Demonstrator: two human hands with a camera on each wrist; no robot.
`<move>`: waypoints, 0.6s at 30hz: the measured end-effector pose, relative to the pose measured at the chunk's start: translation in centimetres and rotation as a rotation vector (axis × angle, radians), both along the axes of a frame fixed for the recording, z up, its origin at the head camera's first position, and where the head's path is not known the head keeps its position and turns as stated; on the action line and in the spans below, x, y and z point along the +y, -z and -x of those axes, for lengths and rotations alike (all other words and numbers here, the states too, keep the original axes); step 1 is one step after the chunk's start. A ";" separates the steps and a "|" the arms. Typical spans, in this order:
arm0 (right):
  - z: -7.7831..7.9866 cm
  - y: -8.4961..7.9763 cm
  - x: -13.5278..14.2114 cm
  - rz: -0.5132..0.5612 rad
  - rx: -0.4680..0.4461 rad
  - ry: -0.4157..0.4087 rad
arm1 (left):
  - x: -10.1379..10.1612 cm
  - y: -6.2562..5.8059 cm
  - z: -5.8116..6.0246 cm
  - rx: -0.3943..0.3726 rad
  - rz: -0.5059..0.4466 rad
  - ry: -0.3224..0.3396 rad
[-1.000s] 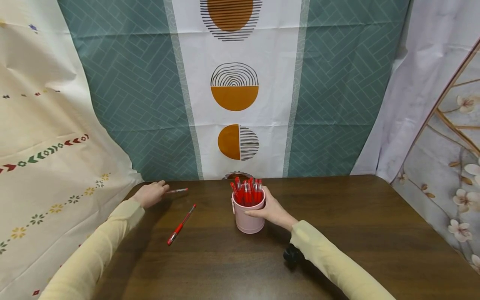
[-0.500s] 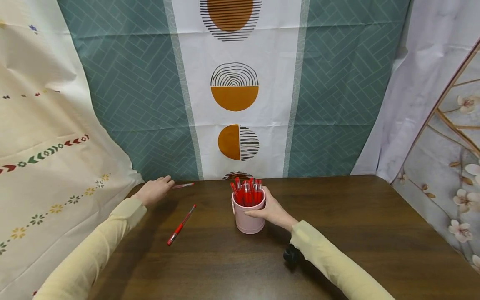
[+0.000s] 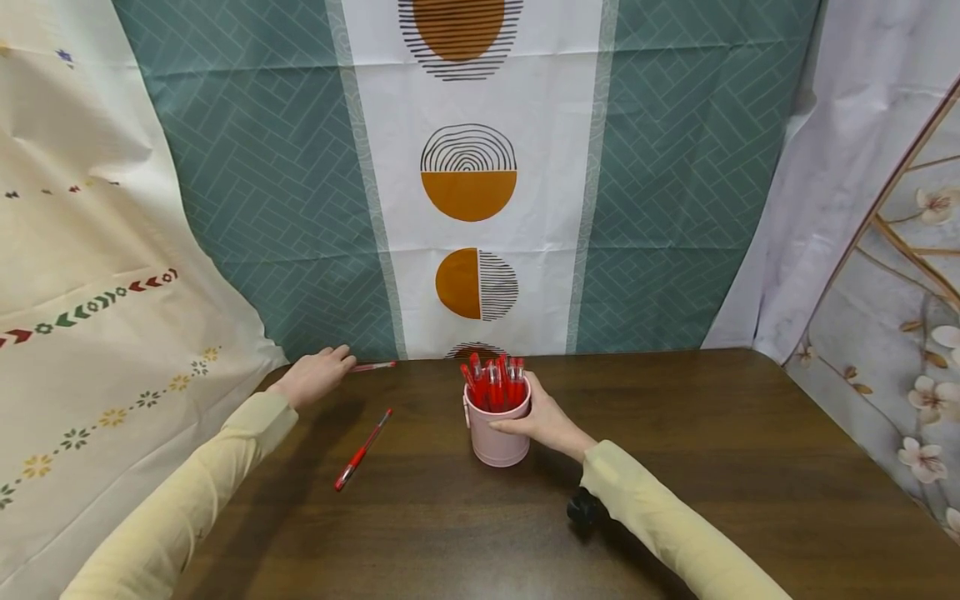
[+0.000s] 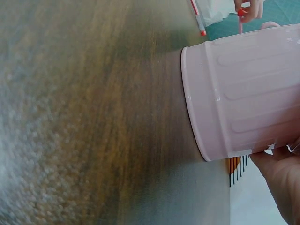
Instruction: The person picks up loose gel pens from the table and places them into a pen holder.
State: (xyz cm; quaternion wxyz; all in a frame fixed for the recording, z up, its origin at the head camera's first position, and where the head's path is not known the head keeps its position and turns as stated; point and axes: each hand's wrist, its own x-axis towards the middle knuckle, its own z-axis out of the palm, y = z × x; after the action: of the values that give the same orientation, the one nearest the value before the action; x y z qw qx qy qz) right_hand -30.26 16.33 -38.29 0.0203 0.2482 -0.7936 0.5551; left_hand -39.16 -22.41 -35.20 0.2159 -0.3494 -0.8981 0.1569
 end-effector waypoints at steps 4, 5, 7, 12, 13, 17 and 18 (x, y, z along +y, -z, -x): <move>-0.1 -0.1 0.0 -0.005 0.002 -0.001 | 0.2 -0.1 0.0 0.012 -0.011 0.017; -0.1 -0.1 0.0 -0.003 0.003 -0.002 | 0.3 -0.2 -0.1 0.016 -0.014 0.023; -0.1 -0.1 -0.1 -0.001 0.003 0.000 | 0.5 -0.3 -0.1 0.024 -0.019 0.036; -0.1 0.0 -0.1 0.004 0.003 -0.005 | 1.0 -0.6 -0.4 0.044 -0.029 0.070; -0.2 -0.1 -0.1 0.003 0.002 -0.006 | 1.1 -0.8 -0.4 0.050 -0.032 0.078; -0.2 -0.2 -0.1 0.000 -0.008 -0.003 | 1.4 -1.5 -0.6 0.068 -0.052 0.089; -0.2 -0.3 -0.1 -0.003 -0.009 0.001 | 1.5 -1.7 -0.7 0.070 -0.058 0.090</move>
State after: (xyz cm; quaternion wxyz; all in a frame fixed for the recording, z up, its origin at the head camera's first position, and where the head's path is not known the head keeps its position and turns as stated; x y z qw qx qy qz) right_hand -30.04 16.23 -38.00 0.0164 0.2453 -0.7945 0.5553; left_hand -38.48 -20.94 -33.47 0.2642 -0.3774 -0.8775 0.1331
